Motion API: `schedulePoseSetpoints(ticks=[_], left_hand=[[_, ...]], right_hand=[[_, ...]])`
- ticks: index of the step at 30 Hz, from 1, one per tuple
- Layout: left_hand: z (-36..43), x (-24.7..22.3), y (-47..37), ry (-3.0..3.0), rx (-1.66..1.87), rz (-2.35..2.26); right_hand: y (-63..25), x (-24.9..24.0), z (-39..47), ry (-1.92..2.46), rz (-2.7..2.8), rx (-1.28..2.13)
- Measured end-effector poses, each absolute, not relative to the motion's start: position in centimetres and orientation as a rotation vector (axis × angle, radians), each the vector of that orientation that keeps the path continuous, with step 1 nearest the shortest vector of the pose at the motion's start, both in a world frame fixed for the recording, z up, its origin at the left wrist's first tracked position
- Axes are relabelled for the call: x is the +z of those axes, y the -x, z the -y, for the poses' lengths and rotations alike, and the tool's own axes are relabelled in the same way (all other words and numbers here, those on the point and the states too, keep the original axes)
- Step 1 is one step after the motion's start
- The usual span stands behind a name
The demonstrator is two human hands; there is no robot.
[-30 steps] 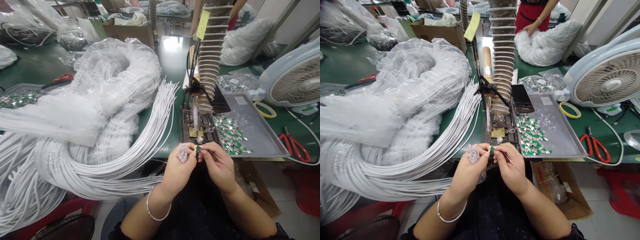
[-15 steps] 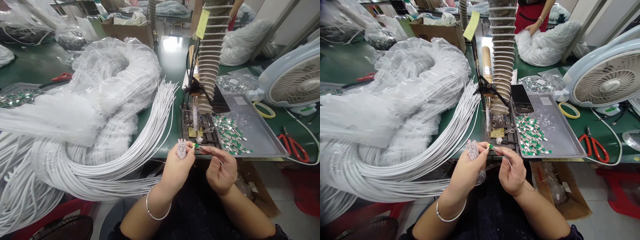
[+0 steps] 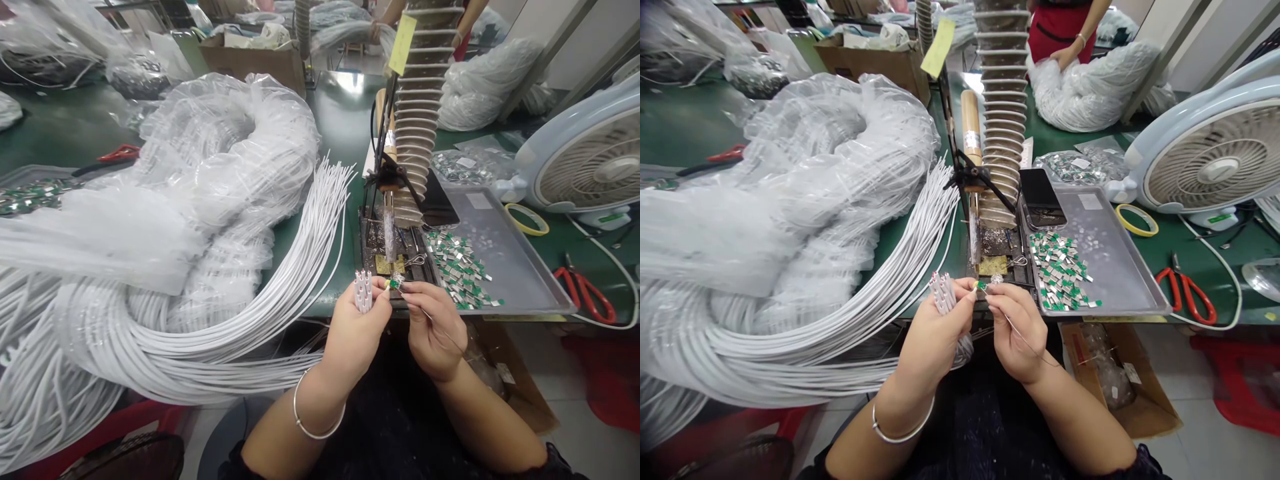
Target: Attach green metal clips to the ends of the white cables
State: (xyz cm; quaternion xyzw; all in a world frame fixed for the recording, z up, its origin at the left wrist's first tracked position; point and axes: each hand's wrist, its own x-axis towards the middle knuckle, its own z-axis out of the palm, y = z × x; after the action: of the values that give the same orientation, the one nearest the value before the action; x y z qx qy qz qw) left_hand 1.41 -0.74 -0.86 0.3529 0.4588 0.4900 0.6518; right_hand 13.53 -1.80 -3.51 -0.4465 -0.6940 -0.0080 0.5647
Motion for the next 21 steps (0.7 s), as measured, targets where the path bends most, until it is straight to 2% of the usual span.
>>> schedulePoseSetpoints(ticks=[21], left_hand=[[0.34, -0.66, -1.64, -0.773, 1.154, -1.007]], right_hand=[[-13.28, -3.23, 0.92, 1.07, 1.653, -0.073]])
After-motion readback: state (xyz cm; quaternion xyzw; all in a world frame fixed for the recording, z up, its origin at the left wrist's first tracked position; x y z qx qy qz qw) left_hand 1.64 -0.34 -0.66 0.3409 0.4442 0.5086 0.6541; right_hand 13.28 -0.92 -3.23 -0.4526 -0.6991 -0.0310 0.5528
